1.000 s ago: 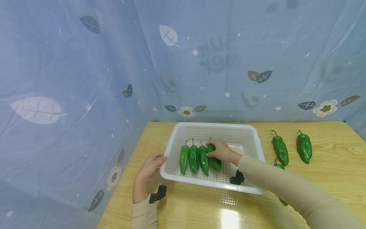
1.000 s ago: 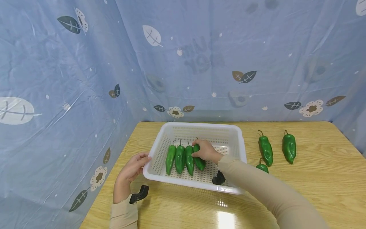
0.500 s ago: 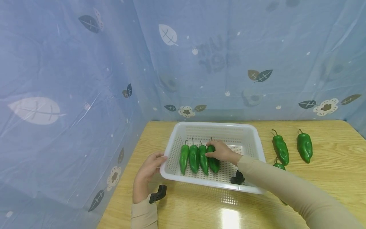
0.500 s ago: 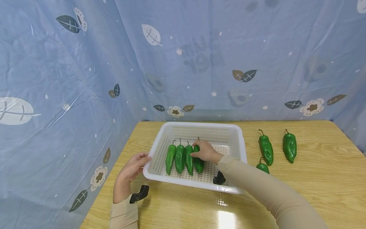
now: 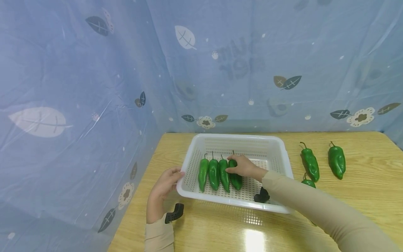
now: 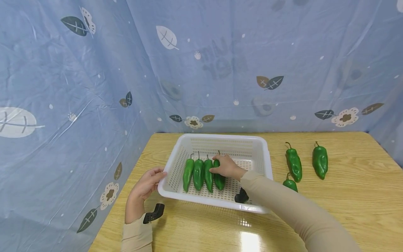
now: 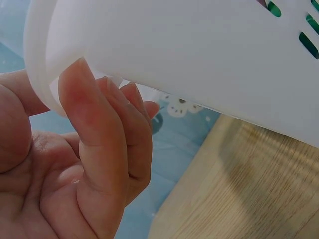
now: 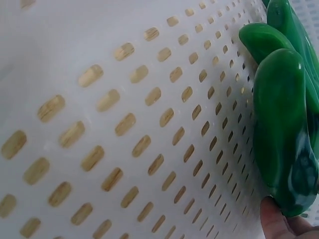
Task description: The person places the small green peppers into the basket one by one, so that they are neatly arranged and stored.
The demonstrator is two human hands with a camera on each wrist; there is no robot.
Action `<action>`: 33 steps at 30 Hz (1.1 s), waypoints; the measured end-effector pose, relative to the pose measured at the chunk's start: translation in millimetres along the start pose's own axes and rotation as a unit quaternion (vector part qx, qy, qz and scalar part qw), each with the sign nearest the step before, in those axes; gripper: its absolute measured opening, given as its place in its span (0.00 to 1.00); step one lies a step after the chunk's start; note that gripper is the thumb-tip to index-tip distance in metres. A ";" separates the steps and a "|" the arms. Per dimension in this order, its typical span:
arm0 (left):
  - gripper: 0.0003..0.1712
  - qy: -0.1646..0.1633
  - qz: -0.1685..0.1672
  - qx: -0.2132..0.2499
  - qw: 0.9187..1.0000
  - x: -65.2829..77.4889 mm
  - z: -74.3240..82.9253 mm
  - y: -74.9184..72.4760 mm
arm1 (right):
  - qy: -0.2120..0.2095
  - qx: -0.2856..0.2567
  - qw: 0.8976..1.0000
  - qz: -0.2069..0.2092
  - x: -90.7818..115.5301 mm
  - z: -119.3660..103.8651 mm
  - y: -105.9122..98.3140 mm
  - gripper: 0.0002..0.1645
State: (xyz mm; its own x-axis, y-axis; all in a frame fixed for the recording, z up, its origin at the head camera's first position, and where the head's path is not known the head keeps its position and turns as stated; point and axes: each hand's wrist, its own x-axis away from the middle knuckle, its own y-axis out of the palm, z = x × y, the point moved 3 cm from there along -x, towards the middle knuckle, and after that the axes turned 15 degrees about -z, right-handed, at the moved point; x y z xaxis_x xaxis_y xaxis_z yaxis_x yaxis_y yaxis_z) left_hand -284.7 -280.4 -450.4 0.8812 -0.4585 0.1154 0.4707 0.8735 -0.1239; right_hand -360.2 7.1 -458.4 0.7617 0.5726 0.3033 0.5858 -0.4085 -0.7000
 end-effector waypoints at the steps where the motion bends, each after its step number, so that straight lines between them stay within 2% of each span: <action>1: 0.23 -0.001 0.002 0.000 1.000 0.0 0.1 0.0 | 0.000 0.001 1.000 -0.002 -0.1 0.2 0.2 0.35; 24: 0.23 -0.001 0.001 -0.001 1.000 1.4 4.0 2.1 | 0.018 0.022 0.999 -0.021 -0.4 -0.2 0.2 0.40; 33: 0.23 0.000 -0.007 0.001 1.000 0.5 3.9 1.8 | 0.026 0.026 0.999 -0.012 1.4 -1.3 -1.7 0.41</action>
State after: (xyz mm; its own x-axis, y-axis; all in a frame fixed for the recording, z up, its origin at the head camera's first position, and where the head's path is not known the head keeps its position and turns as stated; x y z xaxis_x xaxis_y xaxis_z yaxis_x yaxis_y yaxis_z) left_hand -283.5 -278.4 -446.8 0.8741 -0.4711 0.1181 0.4835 0.8670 -0.1205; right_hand -359.9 7.7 -455.9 0.7622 0.5427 0.3529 0.5898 -0.3572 -0.7243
